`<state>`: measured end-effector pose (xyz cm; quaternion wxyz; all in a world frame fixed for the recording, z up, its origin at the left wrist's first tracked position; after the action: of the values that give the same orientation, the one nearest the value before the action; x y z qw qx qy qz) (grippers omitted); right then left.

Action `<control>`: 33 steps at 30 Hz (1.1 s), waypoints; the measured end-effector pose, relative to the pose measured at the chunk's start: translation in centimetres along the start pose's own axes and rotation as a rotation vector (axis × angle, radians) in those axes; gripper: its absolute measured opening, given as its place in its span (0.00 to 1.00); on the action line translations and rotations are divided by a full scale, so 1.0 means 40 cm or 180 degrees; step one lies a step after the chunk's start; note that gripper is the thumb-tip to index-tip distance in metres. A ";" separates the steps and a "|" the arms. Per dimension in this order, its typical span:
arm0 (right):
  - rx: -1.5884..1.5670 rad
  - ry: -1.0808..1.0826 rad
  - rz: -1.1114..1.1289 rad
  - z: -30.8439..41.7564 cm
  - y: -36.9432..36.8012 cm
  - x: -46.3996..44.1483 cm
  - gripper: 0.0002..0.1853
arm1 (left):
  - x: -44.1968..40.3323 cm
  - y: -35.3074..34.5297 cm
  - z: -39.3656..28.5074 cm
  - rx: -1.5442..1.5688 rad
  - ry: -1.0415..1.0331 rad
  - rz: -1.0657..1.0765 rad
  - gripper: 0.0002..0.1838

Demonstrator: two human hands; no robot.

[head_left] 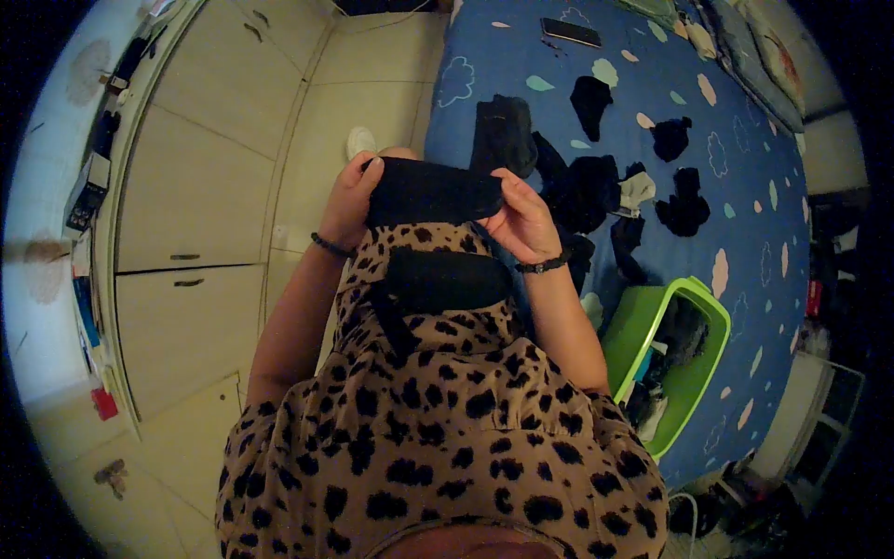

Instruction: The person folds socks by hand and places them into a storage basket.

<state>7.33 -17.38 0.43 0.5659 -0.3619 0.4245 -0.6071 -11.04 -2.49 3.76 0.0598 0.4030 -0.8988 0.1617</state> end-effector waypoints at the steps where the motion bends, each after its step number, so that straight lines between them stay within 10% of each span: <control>1: -0.0004 0.0002 0.0027 0.000 -0.003 0.000 0.12 | 0.002 0.001 0.001 0.0003 -0.0038 -0.0037 0.09; 9: 0.0038 0.0007 -0.0165 0.001 -0.017 0.008 0.09 | 0.019 -0.019 -0.004 0.0059 0.0005 -0.0042 0.13; 11: 0.3696 0.0872 -0.1327 0.029 0.039 0.001 0.06 | 0.034 -0.039 0.000 0.0744 0.0217 0.0584 0.17; 14: 0.4817 0.1296 -0.1217 0.034 -0.105 0.020 0.04 | 0.052 -0.067 0.036 0.1896 0.0644 0.0120 0.18; 16: 0.4791 0.1227 -0.1318 0.025 -0.147 0.023 0.03 | 0.067 -0.082 0.019 0.1778 0.0819 0.0180 0.19; 19: 0.4851 0.1109 -0.0413 -0.032 -0.264 0.016 0.10 | 0.080 -0.121 -0.017 -0.0501 -0.0759 0.0970 0.27; 24: 0.5281 0.1011 -0.0461 -0.054 -0.293 0.018 0.15 | 0.128 -0.169 0.015 0.1283 0.0087 0.0664 0.24; 28: 0.5376 0.1176 -0.0494 -0.058 -0.248 0.026 0.13 | 0.176 -0.186 -0.004 -0.0242 -0.1052 0.0409 0.18; 33: 0.2899 0.0070 -0.0532 -0.072 -0.163 0.041 0.06 | 0.168 -0.174 -0.011 0.0145 0.0109 0.0405 0.12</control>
<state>2.05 -18.71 5.30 0.6119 -0.1030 0.0899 -0.7791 -10.38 -11.41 7.45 0.0556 0.3434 -0.9176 0.1924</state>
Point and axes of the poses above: each hand's wrist, its own x-axis away from the middle knuckle, its own y-axis out of the back of the hand, z = x × y, the point moved 4 cm from there along -x, towards the middle knuckle
